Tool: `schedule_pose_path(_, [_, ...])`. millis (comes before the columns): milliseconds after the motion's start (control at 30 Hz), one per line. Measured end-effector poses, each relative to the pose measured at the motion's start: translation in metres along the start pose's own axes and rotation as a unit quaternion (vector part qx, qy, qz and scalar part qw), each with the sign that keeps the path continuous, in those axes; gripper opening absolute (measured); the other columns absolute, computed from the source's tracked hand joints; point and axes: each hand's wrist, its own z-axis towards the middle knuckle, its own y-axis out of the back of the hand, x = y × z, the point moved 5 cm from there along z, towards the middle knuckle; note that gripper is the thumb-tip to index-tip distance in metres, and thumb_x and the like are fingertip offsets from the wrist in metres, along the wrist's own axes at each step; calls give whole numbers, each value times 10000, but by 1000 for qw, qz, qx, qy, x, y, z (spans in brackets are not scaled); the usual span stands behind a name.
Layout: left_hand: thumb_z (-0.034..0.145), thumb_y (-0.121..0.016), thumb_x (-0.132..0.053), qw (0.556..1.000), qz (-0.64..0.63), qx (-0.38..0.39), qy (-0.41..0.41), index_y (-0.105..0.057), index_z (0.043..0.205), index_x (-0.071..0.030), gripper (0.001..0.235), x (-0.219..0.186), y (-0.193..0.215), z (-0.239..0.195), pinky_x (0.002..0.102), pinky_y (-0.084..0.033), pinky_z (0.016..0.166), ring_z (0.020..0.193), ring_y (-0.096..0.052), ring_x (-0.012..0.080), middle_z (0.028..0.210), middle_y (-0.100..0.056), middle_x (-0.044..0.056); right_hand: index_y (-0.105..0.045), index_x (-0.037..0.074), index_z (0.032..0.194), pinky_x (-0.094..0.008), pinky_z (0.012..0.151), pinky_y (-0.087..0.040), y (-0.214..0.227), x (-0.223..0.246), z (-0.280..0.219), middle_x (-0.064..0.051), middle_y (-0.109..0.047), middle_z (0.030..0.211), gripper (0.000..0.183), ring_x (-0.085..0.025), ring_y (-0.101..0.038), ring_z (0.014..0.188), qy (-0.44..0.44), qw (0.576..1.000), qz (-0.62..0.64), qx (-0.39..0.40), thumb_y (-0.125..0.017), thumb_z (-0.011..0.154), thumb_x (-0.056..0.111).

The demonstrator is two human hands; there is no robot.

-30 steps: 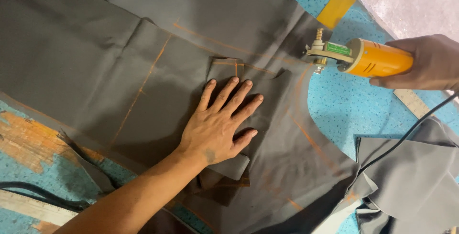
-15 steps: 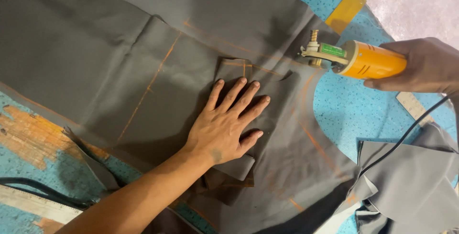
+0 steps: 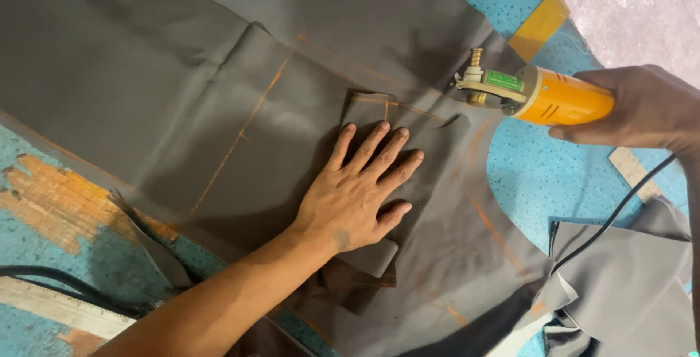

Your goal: Using an electric rotary cutter to cut out patterns from a large piece of fabric along marked lines.

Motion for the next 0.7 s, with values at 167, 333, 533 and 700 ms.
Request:
schedule_pose_path(167, [1010, -303, -615, 1000, 3, 1, -1, -295, 1621, -255, 709, 0, -1, -1, 577, -92, 1271, 1575, -201, 304, 1694, -276, 80, -810, 220, 1035, -346, 764, -468, 1, 6, 0, -63, -743, 723, 339, -203, -663, 720, 7, 1000, -1, -5, -873, 742, 380])
schedule_pose_path(333, [1002, -308, -612, 1000, -10, 9, 2, -309, 1609, -255, 704, 1, -3, 0, 582, -86, 1270, 1575, -187, 308, 1693, -266, 82, -798, 228, 1109, -363, 797, -484, 4, 21, -3, -57, -775, 779, 411, -210, -680, 759, 7, 1000, 6, -2, -866, 737, 388])
schedule_pose_path(533, [1003, -306, -598, 1000, -13, 8, 0, -308, 1609, -248, 699, 2, -3, 0, 593, -100, 1265, 1563, -228, 313, 1691, -273, 92, -784, 236, 1105, -353, 791, -492, 7, 32, -2, -50, -761, 756, 412, -208, -681, 738, 20, 1000, -3, -6, -848, 738, 413])
schedule_pose_path(700, [1002, -332, -596, 1000, -17, -9, -2, -339, 1603, -240, 699, 2, 0, -2, 598, -121, 1262, 1556, -259, 321, 1680, -311, 98, -776, 249, 1161, -357, 813, -494, 7, 42, -6, -63, -779, 799, 457, -220, -699, 785, 8, 1000, -4, 3, -838, 748, 432])
